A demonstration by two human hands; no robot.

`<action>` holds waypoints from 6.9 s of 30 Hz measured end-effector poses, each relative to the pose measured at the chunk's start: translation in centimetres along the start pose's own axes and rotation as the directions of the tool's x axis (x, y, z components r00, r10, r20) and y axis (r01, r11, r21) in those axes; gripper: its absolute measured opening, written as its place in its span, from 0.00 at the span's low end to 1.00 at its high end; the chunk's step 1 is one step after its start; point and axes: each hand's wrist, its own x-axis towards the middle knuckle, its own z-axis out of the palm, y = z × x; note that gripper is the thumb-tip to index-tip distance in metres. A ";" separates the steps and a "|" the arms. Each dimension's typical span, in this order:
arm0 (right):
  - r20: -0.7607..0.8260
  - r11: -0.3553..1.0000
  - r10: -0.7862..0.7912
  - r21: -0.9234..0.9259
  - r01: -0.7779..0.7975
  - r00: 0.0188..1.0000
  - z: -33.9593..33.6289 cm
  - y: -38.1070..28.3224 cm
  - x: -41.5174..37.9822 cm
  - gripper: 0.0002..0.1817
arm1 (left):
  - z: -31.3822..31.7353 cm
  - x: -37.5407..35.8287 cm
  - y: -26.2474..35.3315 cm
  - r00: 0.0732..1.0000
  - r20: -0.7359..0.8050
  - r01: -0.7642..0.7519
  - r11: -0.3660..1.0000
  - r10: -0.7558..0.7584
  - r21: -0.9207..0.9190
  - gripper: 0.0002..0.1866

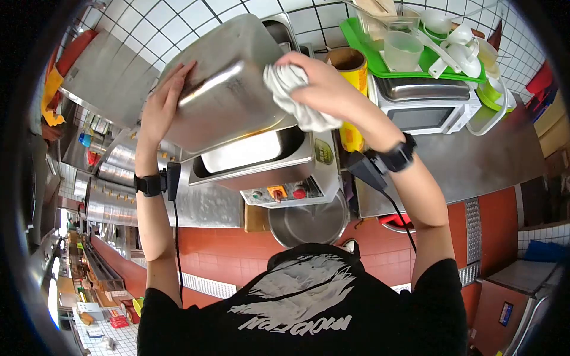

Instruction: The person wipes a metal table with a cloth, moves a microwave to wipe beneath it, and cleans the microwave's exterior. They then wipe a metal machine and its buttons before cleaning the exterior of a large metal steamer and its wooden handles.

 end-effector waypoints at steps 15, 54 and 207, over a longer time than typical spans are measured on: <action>-0.097 0.809 0.455 0.461 -0.365 0.885 4.7 13.2 -18.6 0.35 | 3.4 -13.3 4.4 0.924 -0.369 -0.130 0.990 0.102 -0.053 0.16; 0.102 0.599 0.259 -0.797 -0.078 0.960 63.2 12.9 -10.3 0.40 | 3.8 -62.4 -43.5 0.519 0.753 0.746 0.645 -0.404 -0.169 0.18; 0.370 0.808 -0.214 -0.453 0.377 0.904 115.2 4.0 6.0 0.21 | -2.0 -75.6 -80.8 0.361 0.491 0.908 0.179 -0.793 -0.378 0.23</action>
